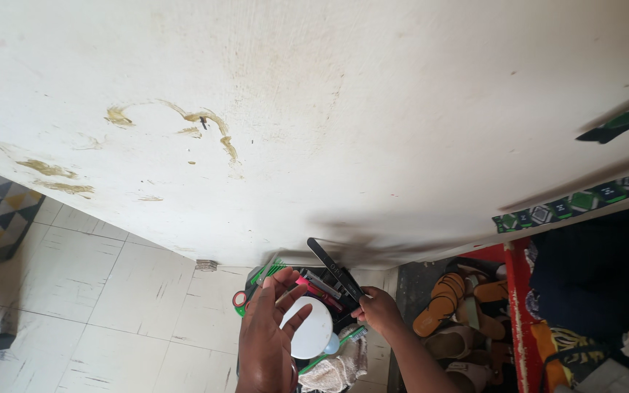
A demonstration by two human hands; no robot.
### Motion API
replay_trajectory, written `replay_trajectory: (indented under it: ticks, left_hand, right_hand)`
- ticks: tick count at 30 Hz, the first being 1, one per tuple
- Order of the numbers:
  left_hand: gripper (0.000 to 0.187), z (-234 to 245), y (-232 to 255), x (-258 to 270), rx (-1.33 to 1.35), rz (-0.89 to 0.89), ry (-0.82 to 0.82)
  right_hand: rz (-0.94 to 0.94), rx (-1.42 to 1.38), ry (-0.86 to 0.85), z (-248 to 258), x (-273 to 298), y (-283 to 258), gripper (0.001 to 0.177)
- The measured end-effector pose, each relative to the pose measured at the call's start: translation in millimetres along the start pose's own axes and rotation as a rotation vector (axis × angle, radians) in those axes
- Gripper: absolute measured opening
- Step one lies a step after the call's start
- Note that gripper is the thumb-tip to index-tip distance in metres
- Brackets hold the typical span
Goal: The person gathers personal care items from a red shelf and places them into a black plastic basket. They handle a blue-lidded container, a white jar, a toothbrush, a green comb, a black wallet, a small round container, a green-lidded jar, a beige bottle, and a yellow bottle, moving each item from the shelf to the basket or bed.
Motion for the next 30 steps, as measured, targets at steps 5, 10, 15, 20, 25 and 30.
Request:
replay_trajectory:
  ticks: [5, 10, 15, 20, 25, 30]
  left_hand:
    - [0.05, 9.5, -6.8, -4.8, 0.025, 0.019, -0.002]
    - [0.05, 13.8, -9.2, -1.5, 0.043, 0.015, -0.04]
    - [0.049, 19.4, -0.3, 5.9, -0.027, -0.025, -0.098]
    - [0.046, 21.7, 13.1, 6.5, -0.023, -0.074, -0.135]
    - [0.045, 24.5, 26.3, 19.2, -0.02, -0.076, -0.157]
    - [0.047, 24.8, 52.7, 59.2, -0.088, -0.072, -0.229]
  right_hand:
    - [-0.068, 0.067, -0.02, -15.9, -21.0, 16.8, 0.04]
    - [-0.1, 0.083, -0.03, -17.2, -34.9, 36.0, 0.04]
    - [-0.085, 0.083, -0.012, 1.1, -30.2, 37.3, 0.037]
    - [0.035, 0.243, 0.114, 31.9, -19.5, 20.2, 0.032]
    - [0.212, 0.361, 0.02, 50.6, 29.3, -28.4, 0.025]
    - [0.051, 0.111, 0.017, 69.6, 121.3, -69.6, 0.037]
Point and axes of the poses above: each hand's wrist, its own x-axis away from the middle knuckle, its own z-axis out of the back of the hand, y = z × x, the point moved 3 cm from there along -x, towards the middle knuckle, and after that the axes turned 2 degrees about -z, right-handed, at the moved point
